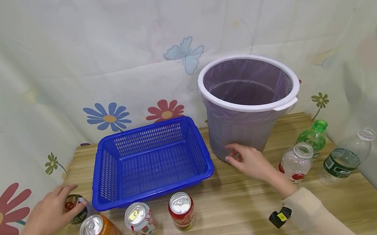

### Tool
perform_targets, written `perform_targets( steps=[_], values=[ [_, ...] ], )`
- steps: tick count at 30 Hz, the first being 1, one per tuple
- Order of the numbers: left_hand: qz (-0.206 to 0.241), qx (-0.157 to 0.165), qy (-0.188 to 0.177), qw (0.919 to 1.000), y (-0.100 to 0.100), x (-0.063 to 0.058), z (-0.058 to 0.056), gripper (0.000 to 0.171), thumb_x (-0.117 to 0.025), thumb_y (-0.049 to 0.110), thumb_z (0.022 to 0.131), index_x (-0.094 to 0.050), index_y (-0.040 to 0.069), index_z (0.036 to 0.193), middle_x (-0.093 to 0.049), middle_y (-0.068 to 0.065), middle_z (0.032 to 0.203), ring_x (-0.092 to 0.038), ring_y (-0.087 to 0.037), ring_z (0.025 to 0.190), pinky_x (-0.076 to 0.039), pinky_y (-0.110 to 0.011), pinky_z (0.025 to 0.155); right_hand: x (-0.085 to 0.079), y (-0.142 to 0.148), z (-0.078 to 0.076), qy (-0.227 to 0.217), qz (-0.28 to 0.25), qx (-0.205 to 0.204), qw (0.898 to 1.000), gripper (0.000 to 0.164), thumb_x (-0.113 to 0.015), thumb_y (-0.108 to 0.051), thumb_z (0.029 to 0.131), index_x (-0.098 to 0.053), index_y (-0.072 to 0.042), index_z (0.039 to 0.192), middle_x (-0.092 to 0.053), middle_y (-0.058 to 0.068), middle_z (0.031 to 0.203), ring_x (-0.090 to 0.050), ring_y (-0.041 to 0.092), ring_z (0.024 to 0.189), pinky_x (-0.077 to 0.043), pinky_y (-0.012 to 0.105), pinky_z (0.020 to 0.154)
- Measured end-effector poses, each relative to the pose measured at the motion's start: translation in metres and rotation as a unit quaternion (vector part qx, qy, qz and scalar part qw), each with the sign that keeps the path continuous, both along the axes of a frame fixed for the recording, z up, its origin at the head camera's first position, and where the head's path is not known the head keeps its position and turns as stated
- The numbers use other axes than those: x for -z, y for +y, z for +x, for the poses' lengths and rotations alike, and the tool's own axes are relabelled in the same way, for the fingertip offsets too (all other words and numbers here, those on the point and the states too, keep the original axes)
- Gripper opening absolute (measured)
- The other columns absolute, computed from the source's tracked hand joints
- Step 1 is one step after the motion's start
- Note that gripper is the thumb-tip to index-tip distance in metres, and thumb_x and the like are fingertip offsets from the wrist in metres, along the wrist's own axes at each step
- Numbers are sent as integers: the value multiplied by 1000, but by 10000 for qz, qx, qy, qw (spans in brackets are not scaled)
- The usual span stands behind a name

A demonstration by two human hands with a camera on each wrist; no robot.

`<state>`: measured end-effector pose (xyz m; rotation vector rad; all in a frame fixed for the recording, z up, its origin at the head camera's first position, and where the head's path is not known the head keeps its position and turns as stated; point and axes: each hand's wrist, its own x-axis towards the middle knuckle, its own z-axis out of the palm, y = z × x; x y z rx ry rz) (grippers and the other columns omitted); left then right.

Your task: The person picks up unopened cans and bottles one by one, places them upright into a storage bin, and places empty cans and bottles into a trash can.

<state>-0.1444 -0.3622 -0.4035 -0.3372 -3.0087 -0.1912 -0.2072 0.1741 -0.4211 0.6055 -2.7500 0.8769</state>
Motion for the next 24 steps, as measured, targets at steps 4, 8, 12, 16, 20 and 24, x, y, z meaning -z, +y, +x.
perform_targets(
  steps=[4, 8, 12, 16, 20, 24],
  values=[
    [29, 21, 28, 10000, -1, 2, 0, 68, -64, 51, 79, -50, 2, 125, -51, -30, 118, -53, -50, 97, -48, -60, 69, 3, -6, -2, -35, 13, 0, 10000, 35, -64, -23, 86, -60, -6, 116, -68, 3, 88, -63, 14, 71, -53, 33, 64],
    [71, 21, 41, 10000, -3, 4, 1, 68, -66, 50, 79, -49, 3, 124, -52, -29, 117, -53, -50, 96, -48, -60, 68, 5, -11, -5, -65, 80, 13, 9999, 35, -63, -24, 87, -60, -7, 117, -68, 3, 89, -63, 12, 70, -52, 32, 63],
    [99, 33, 30, 9999, -4, 5, 1, 69, -66, 51, 78, -48, 3, 125, -52, -30, 117, -54, -49, 94, -48, -60, 67, 6, -15, -8, -196, 73, 7, 9998, 35, -61, -25, 88, -59, -8, 119, -68, 3, 90, -62, 11, 71, -51, 31, 63],
    [147, 75, 62, 9998, -4, 8, 0, 69, -68, 50, 77, -49, 4, 125, -53, -28, 114, -55, -46, 90, -49, -57, 64, 7, -20, -11, -270, -18, 12, 9996, 37, -61, -26, 88, -58, -8, 120, -68, 3, 92, -62, 12, 72, -51, 30, 64],
    [195, 117, 81, 9997, -5, 11, 0, 69, -71, 47, 75, -49, 4, 124, -54, -26, 110, -57, -41, 86, -50, -53, 61, 9, -25, -14, -284, -112, 10, 9995, 41, -62, -24, 87, -56, -6, 123, -67, 9, 98, -64, 16, 76, -53, 34, 67],
    [235, 98, -43, 9997, -5, 13, 0, 72, -73, 47, 73, -48, 4, 125, -53, -27, 112, -57, -40, 86, -51, -51, 60, 11, -30, -15, -400, -126, 63, 9991, 45, -61, -25, 87, -53, -4, 126, -66, 13, 104, -66, 21, 80, -53, 38, 71]
  ],
)
